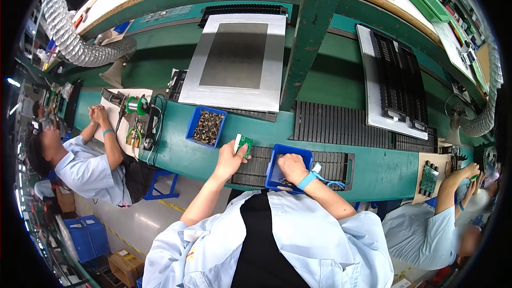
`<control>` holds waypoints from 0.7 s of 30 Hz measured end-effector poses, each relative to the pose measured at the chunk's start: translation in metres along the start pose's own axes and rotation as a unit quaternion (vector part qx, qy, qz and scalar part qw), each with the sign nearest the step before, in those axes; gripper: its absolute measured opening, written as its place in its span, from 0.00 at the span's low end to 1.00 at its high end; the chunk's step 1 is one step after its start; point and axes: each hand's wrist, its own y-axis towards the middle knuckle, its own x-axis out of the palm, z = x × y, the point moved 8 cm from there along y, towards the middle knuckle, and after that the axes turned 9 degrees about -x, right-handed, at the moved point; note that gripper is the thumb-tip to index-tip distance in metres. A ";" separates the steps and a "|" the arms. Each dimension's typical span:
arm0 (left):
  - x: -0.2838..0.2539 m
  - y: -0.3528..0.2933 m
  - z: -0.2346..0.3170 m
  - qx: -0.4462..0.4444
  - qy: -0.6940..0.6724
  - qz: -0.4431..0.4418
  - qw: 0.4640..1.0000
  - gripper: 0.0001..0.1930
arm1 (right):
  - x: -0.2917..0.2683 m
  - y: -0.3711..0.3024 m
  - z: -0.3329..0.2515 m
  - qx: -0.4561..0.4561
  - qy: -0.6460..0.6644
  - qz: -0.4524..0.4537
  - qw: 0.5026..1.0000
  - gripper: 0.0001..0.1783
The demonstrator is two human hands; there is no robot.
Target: The person repeatedly picks up circuit boards, takes small electronic components from a container, and attaches them to each board by hand.
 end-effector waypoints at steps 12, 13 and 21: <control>0.064 -0.024 0.017 -0.053 -0.266 -0.202 0.941 0.07 | -0.047 -0.025 0.010 0.105 0.744 0.259 0.607 0.03; 0.066 -0.026 0.019 -0.053 -0.265 -0.202 0.941 0.07 | -0.047 -0.025 0.008 0.105 0.744 0.259 0.606 0.03; 0.069 -0.031 0.025 -0.066 -0.327 -0.204 0.920 0.09 | -0.054 -0.031 0.007 0.121 0.624 0.339 0.693 0.03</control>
